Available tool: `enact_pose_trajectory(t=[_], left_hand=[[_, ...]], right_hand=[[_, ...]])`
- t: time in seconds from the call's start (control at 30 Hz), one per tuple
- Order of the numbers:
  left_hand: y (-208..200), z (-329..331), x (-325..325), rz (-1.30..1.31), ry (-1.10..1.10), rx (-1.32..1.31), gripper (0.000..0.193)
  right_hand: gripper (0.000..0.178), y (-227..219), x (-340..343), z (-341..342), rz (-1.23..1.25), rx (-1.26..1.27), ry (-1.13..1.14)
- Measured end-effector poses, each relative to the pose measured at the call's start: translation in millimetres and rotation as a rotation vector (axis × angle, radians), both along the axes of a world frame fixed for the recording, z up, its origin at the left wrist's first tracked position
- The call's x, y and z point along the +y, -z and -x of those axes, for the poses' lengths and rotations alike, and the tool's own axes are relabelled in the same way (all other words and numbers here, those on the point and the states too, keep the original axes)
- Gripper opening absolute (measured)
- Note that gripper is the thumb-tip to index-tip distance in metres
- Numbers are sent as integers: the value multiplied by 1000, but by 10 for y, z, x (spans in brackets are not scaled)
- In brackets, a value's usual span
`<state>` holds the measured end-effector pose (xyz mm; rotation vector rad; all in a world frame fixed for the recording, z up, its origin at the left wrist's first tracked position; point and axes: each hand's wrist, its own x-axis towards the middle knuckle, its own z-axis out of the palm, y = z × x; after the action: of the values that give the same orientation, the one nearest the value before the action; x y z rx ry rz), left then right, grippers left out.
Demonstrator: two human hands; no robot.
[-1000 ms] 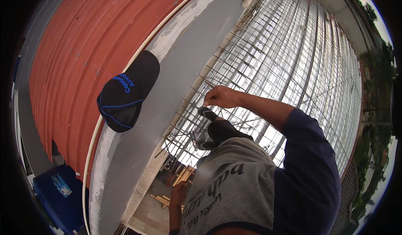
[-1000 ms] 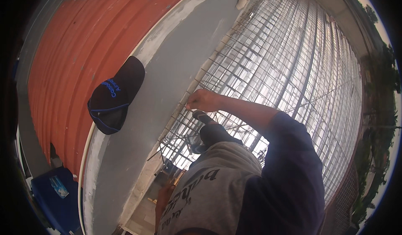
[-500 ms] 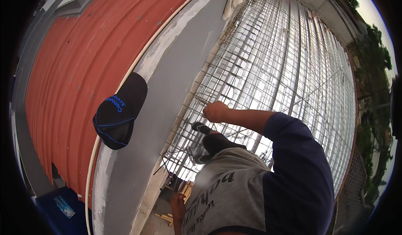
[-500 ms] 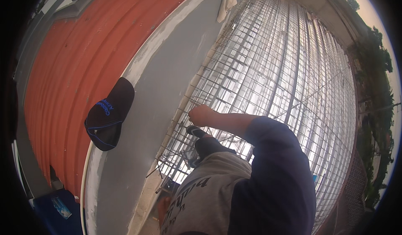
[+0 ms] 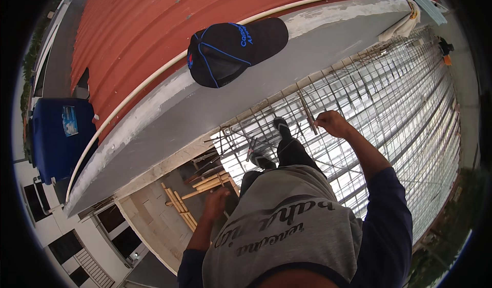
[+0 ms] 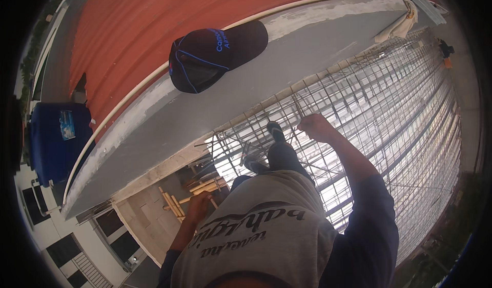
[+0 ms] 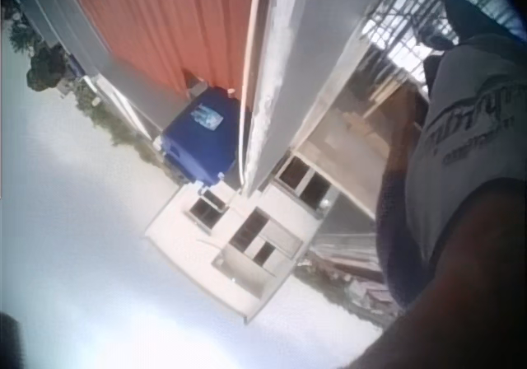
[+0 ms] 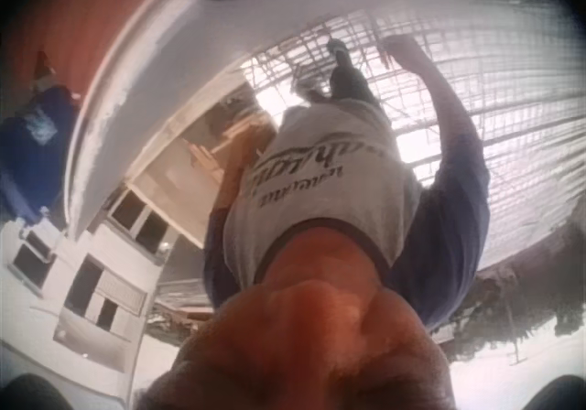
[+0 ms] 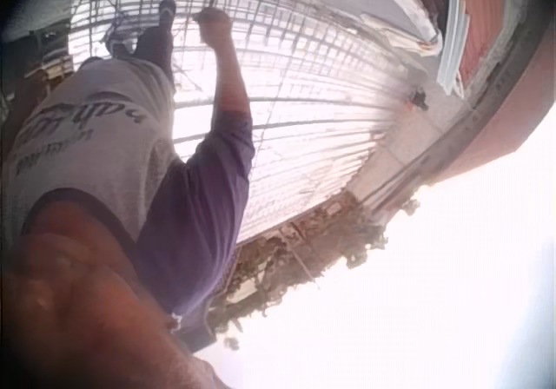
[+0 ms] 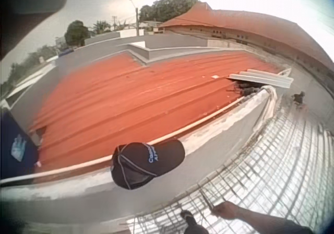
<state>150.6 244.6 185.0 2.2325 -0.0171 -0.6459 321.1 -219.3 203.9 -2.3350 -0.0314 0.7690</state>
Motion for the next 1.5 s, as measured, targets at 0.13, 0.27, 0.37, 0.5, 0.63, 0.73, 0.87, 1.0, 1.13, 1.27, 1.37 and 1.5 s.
enact_pose_trajectory(t=[0.13,0.27,0.37,0.5,0.63,0.73,0.87,1.0,1.13,1.27,1.37,1.5], left_hand=[[-5,461,212,-29,-231,36,14],[418,902,411,-47,-294,123,15],[602,1056,423,-143,-351,271,18],[605,1056,296,-92,-263,279,23],[623,776,394,-41,-129,244,26],[284,383,319,-19,-125,353,28],[233,132,311,97,-80,221,31],[158,-144,52,108,-203,355,29],[142,-260,-156,120,-222,304,28],[136,-198,-46,160,-155,355,28],[158,-166,-52,142,-218,144,27],[141,-175,-173,37,-55,88,25]], right_hand=[[30,180,205,58,-25,190,-193],[31,78,339,6,-65,470,-398],[31,142,386,36,-123,519,-558],[30,260,323,64,-97,361,-567],[24,279,99,92,117,119,-473],[25,216,48,95,202,79,-426],[35,241,81,150,260,163,-528],[26,43,678,276,355,108,-482],[21,57,871,268,-97,-140,-383],[23,-4,833,79,293,-22,-447],[31,67,911,191,51,319,-804],[30,-145,858,-38,-599,335,-238]])
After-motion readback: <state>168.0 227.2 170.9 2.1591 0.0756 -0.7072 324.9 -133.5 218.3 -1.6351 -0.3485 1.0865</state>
